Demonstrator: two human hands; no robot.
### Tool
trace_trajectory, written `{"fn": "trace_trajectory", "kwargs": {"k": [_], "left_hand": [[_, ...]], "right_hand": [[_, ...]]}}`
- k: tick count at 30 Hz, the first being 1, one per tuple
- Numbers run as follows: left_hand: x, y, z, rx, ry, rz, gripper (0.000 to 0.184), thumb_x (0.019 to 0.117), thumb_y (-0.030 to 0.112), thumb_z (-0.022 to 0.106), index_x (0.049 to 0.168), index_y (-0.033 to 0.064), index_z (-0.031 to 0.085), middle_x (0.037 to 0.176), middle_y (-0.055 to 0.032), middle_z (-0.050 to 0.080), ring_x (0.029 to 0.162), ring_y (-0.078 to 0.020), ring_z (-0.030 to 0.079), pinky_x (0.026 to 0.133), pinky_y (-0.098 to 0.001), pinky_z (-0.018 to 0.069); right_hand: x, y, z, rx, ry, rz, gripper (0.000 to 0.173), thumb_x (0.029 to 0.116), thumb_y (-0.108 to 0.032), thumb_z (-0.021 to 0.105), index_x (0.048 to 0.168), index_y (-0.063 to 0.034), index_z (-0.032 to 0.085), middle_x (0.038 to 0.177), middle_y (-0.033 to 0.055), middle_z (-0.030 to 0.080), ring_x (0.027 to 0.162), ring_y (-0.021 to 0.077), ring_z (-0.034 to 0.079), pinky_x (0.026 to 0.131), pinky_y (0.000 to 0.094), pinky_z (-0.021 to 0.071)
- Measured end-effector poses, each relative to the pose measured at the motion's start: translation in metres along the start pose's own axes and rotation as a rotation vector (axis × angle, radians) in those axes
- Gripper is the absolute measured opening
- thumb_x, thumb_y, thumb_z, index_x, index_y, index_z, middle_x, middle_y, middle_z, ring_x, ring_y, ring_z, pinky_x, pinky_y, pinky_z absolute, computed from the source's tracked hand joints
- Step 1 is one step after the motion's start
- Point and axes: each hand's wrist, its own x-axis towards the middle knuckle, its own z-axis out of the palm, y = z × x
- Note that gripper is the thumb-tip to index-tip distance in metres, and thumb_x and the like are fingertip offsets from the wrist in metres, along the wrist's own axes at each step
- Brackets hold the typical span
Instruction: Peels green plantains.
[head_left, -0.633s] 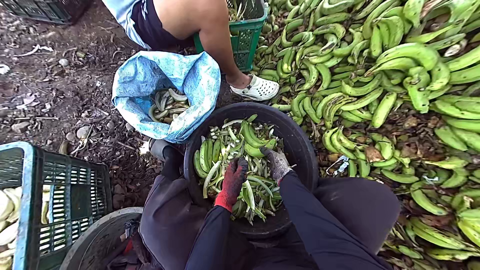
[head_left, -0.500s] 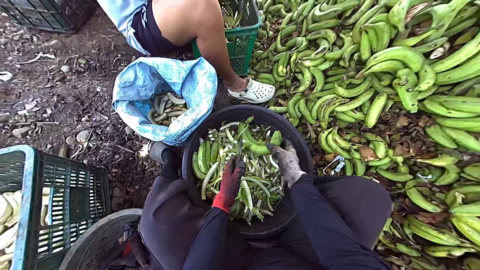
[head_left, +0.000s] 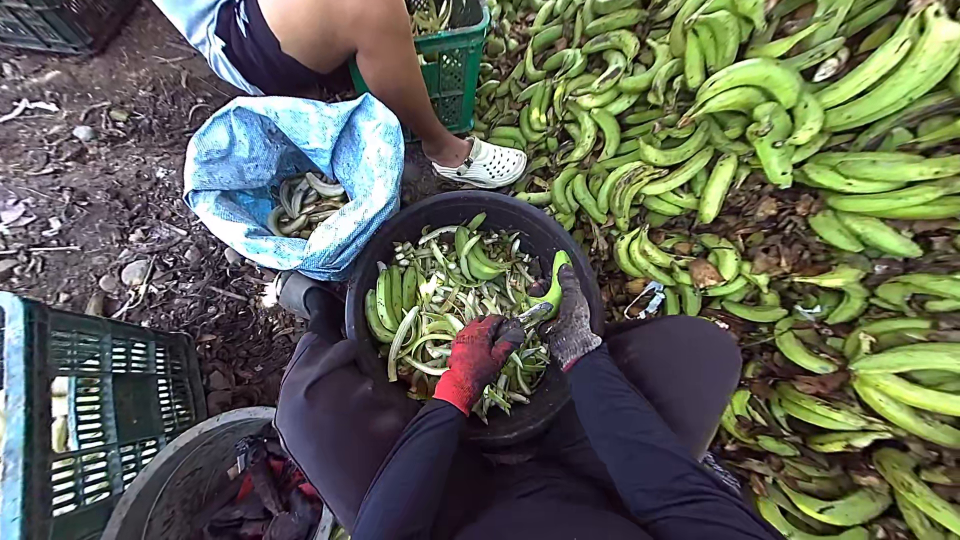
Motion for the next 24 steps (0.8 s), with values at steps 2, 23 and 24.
{"fn": "trace_trajectory", "kwargs": {"k": [2,23,24], "left_hand": [[0.002,0.003,0.003,0.007,-0.04,-0.003,0.045,0.0989,0.049,0.053,0.126,0.0168,0.07,0.117,-0.0082,0.071,0.112,-0.0231,0.067,0.1,-0.0489,0.0527],[0.013,-0.036,0.004,0.057,-0.097,-0.154,0.064,0.0997,0.067,0.036,0.119,0.0182,0.071,0.115,-0.007,0.072,0.111,-0.0233,0.067,0.098,-0.0543,0.0524],[0.013,-0.035,0.004,0.081,-0.112,-0.201,0.064,0.0998,0.068,0.035,0.119,0.0196,0.071,0.116,-0.0059,0.072,0.113,-0.0228,0.067,0.099,-0.0549,0.0521]], "right_hand": [[-0.001,0.003,-0.004,0.026,0.003,-0.003,0.047,0.0993,-0.054,0.058,0.122,-0.0126,0.057,0.088,0.0078,0.064,0.071,0.0188,0.065,0.066,0.0387,0.0588],[-0.002,0.004,-0.016,-0.32,-0.08,-0.004,0.058,0.1026,-0.058,0.049,0.135,-0.0105,0.056,0.104,0.0127,0.069,0.087,0.0233,0.069,0.075,0.0425,0.0606],[-0.004,0.003,-0.017,-0.455,-0.076,-0.058,0.06,0.1019,-0.058,0.05,0.138,-0.0106,0.056,0.112,0.0125,0.07,0.094,0.0231,0.07,0.082,0.0432,0.061]]}}
